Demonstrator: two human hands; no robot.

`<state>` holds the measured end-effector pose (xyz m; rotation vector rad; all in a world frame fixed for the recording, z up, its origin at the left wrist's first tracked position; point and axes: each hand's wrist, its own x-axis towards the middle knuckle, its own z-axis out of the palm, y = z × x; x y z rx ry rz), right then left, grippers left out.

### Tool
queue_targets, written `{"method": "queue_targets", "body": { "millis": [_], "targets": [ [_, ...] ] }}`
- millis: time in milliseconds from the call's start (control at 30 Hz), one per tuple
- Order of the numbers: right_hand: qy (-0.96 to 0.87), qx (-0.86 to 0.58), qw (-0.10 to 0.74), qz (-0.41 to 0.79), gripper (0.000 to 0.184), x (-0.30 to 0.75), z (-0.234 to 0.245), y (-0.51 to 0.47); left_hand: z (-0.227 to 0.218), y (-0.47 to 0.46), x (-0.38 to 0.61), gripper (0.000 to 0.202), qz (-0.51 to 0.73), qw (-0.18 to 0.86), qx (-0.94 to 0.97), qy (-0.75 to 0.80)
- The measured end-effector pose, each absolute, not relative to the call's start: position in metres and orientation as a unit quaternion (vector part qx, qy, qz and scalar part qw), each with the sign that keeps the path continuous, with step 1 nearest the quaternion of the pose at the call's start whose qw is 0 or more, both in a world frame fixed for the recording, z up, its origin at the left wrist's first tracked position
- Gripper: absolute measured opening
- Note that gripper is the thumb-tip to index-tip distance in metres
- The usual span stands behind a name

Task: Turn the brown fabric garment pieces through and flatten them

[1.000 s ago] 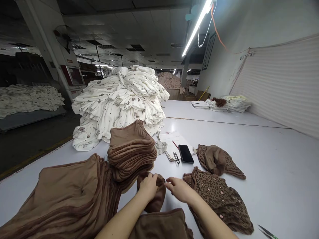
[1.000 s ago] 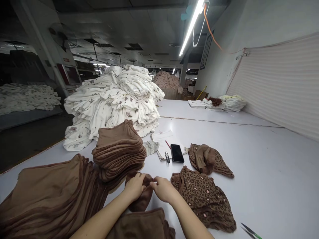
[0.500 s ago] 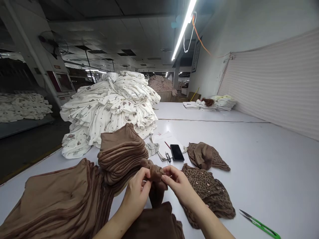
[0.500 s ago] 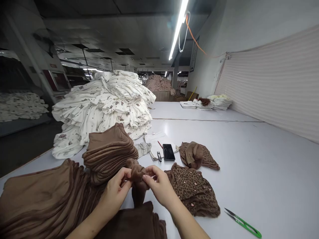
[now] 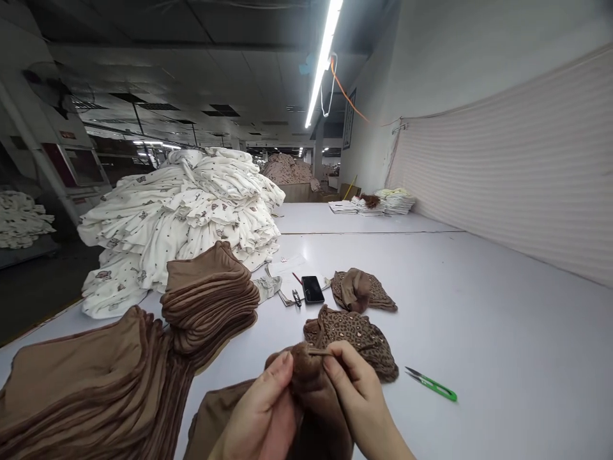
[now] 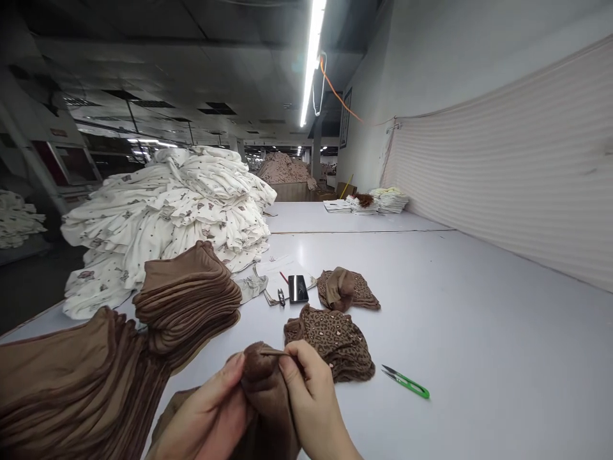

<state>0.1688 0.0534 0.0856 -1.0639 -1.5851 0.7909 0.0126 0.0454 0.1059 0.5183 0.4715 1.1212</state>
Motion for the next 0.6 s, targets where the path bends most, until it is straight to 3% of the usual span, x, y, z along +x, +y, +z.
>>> {"method": "queue_targets", "body": {
  "millis": [267, 333, 400, 500, 567, 600],
  "targets": [
    [-0.749, -0.368, 0.529, 0.158, 0.009, 0.173, 0.091, 0.019, 0.09, 0.015, 0.024, 0.03, 0.518, 0.727, 0.349, 0.285],
    [-0.735, -0.353, 0.558, 0.156, 0.015, 0.169, 0.086, 0.015, 0.082, 0.013, 0.026, 0.036, 0.509, 0.714, 0.377, 0.299],
    [-0.7, -0.349, 0.572, 0.247, 0.016, 0.166, 0.079, 0.014, 0.072, 0.012, 0.027, 0.035, 0.507, 0.682, 0.414, 0.325],
    [-0.552, -0.361, 0.568, 0.492, 0.03, 0.161, 0.073, 0.013, 0.061, 0.008, 0.029, 0.024, 0.556, 0.532, 0.513, 0.38],
    [-0.478, -0.38, 0.58, 0.54, 0.037, 0.156, 0.069, 0.012, 0.058, 0.005, 0.03, 0.023, 0.575, 0.461, 0.547, 0.396],
    [-0.484, -0.392, 0.589, 0.515, 0.038, 0.154, 0.067, 0.012, 0.057, 0.003, 0.031, 0.024, 0.572, 0.485, 0.532, 0.393]
  ]
}}
